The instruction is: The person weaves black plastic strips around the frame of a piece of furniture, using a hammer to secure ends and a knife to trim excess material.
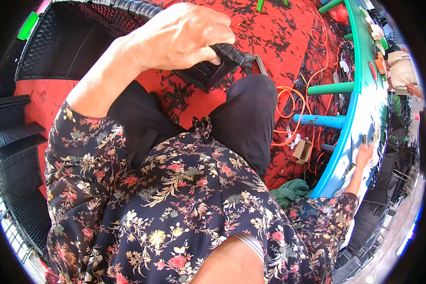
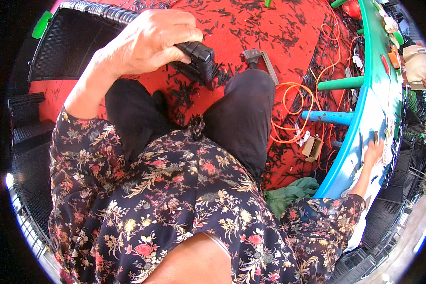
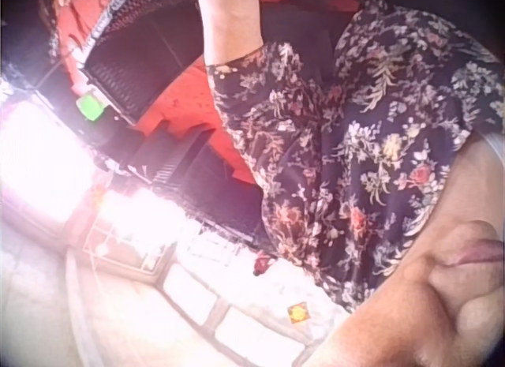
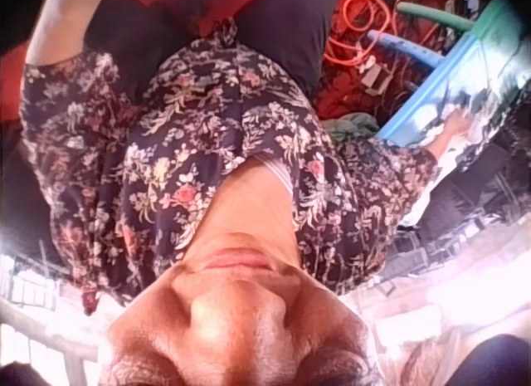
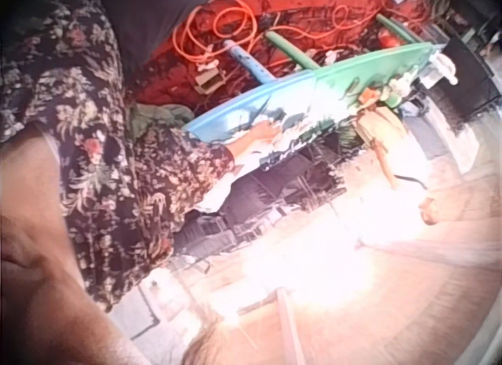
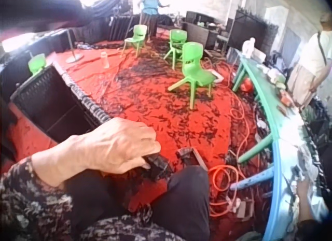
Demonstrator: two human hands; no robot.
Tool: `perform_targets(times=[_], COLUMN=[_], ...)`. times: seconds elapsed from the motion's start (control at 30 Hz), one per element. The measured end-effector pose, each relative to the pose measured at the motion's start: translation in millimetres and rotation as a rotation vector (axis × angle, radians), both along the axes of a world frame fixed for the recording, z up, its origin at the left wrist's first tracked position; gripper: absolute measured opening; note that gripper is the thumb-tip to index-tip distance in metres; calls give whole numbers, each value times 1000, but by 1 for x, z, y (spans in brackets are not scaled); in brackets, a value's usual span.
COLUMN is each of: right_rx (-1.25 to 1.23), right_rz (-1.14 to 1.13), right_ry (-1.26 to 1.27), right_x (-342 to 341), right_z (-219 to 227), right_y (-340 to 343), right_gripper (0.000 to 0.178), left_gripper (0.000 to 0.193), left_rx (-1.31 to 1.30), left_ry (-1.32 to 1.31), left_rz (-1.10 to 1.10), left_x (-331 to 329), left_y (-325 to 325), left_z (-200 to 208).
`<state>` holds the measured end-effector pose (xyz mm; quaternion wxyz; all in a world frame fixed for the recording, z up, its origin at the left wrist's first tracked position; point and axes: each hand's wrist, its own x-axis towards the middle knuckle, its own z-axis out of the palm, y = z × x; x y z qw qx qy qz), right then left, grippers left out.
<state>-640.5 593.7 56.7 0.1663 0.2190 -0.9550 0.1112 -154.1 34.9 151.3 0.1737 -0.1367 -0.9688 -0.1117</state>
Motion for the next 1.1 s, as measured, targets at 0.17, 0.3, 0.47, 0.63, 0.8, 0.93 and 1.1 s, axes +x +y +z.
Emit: perform_targets(times=[0.17,0.3,0.47,0.63,0.8,0.93,1.1], right_rx=[-384,-243,-365,-319,-277,-278,-11], right_rz=[722,1076,1203,1130,1184,1208,1195], right_ry=[-284,37,200,240,182,-11,147], right_x=[161,314,369,363,353,352,348], right_z=[35,58,55,56,72,89,104], right_y=[-208,-342,-412,-416,-415,-415,-416], right_gripper=[32,39,51,36,27,27,32], left_gripper=[51,53,48,38,39,36,34], left_rx=[280,113,-127,-119,-137,-169,-82], left_ry=[-111,92,396,447,570,505,325], left_rz=[44,86,281,258,189,202,118], left_x=[-3,0,22,23,13,11,3], left_y=[-4,-3,-11,-19,-25,-25,-29], left_z=[7,-3,-20,-28,-21,-12,3])
